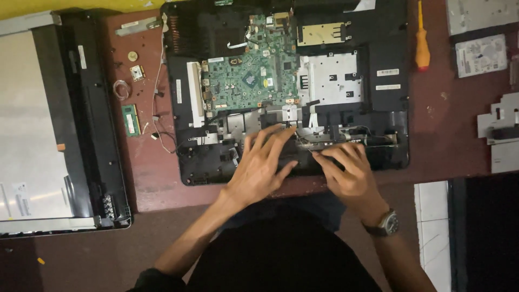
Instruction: Technician disassembling a laptop, removing screws with a screwdriver, and manipulating internal cables and components on a repair bench.
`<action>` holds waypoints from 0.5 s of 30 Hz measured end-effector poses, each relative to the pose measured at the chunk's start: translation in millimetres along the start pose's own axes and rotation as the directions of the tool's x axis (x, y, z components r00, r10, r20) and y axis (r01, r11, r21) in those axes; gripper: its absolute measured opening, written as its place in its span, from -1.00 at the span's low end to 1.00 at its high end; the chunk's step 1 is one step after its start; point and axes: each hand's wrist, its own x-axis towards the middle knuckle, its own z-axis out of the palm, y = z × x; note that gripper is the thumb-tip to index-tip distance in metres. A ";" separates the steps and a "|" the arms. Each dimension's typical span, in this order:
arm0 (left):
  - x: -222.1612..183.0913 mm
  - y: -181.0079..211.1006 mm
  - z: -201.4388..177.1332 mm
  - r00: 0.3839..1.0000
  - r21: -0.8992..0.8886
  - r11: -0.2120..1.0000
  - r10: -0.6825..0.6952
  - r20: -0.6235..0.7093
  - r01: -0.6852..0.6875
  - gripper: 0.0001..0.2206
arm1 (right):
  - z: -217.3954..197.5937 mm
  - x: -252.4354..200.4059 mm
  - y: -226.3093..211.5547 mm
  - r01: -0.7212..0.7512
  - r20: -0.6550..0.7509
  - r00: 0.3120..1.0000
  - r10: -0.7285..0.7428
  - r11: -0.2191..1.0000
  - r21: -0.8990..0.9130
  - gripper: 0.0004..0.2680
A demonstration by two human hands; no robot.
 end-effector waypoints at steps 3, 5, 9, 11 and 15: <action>3.1 -5.5 3.0 1.000 -0.013 1.000 -0.004 0.021 0.005 -0.37 | 5.1 -3.6 -0.1 -0.015 0.013 1.000 0.015 1.000 -0.005 -0.89; 4.9 -11.1 6.8 0.999 -0.007 1.000 -0.002 0.042 0.002 -0.39 | 4.7 1.5 -3.1 -0.072 0.056 0.996 0.071 0.997 0.010 -0.86; 15.0 -14.7 3.6 0.999 0.000 0.999 0.039 0.024 -0.039 -0.54 | 9.5 4.7 -5.1 -0.094 0.062 0.994 0.091 0.994 0.061 -0.82; 18.9 -14.7 3.3 0.999 -0.031 0.999 0.043 0.004 -0.043 -0.61 | 7.3 11.6 -10.9 -0.114 0.085 0.991 0.106 0.989 0.095 -0.79; 21.8 -17.7 6.0 0.999 -0.036 0.998 0.044 -0.003 -0.044 -0.70 | 17.9 3.3 -9.7 -0.082 0.068 0.995 0.079 0.996 0.039 -0.78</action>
